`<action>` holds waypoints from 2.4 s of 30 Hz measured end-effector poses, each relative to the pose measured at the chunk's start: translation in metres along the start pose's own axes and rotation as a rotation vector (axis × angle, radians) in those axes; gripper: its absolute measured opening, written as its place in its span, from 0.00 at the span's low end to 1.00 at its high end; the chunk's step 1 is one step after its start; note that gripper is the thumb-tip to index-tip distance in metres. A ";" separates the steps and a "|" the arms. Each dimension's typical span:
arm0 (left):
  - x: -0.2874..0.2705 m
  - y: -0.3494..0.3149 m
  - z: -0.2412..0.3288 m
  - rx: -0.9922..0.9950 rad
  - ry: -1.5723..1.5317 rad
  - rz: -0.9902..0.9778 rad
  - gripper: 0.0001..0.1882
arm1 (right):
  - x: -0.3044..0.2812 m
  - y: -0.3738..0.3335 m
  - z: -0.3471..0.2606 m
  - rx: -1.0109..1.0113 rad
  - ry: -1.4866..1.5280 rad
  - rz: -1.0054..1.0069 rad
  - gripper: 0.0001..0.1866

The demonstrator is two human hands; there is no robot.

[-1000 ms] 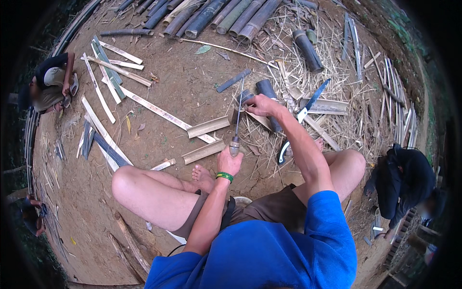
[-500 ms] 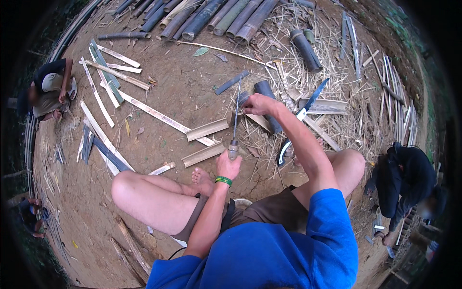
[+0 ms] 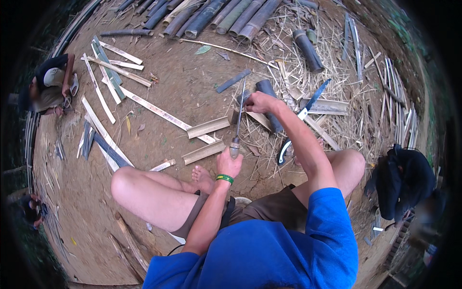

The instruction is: The person sits on the ground and uses a hand saw to cut a piece of bamboo. After cutting, they use a knife to split the bamboo into smaller strips and then use a chisel to further shape the pieces.

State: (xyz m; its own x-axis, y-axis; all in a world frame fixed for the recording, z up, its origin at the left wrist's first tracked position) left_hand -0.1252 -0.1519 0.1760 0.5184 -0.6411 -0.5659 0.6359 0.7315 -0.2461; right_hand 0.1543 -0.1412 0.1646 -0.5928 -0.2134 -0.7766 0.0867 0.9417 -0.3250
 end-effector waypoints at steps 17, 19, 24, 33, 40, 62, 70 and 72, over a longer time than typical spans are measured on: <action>-0.001 -0.001 -0.003 0.019 0.030 0.025 0.15 | -0.005 -0.002 -0.009 0.043 0.021 -0.034 0.17; -0.001 -0.001 -0.002 0.040 0.066 0.042 0.15 | -0.005 -0.002 -0.009 0.036 0.018 -0.033 0.17; 0.002 -0.001 -0.004 0.028 0.058 0.013 0.16 | -0.004 0.000 -0.007 0.066 -0.013 -0.071 0.18; 0.004 -0.001 -0.011 0.059 0.053 0.067 0.15 | -0.005 -0.001 -0.013 0.060 0.016 -0.023 0.15; 0.008 0.002 -0.016 0.083 0.024 0.080 0.14 | -0.005 -0.001 -0.010 0.063 0.007 -0.064 0.18; 0.007 0.007 -0.010 0.009 0.041 0.020 0.15 | 0.099 -0.067 0.116 1.003 0.283 0.332 0.55; 0.012 0.008 -0.023 -0.018 0.036 0.030 0.15 | -0.150 -0.099 -0.045 0.226 0.075 0.935 0.47; 0.014 0.009 -0.020 -0.033 0.034 -0.001 0.17 | -0.182 -0.130 -0.082 0.057 0.029 1.010 0.49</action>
State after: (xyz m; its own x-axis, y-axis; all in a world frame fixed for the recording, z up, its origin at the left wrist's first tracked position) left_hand -0.1238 -0.1497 0.1500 0.4980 -0.6336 -0.5920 0.6168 0.7387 -0.2717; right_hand 0.1852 -0.2030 0.3928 -0.2401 0.6836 -0.6892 0.5964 0.6641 0.4509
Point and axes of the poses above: each hand's wrist, its own y-axis towards the middle knuckle, its own x-axis out of the palm, z = x × y, the point moved 4 cm from there along y, towards the middle knuckle
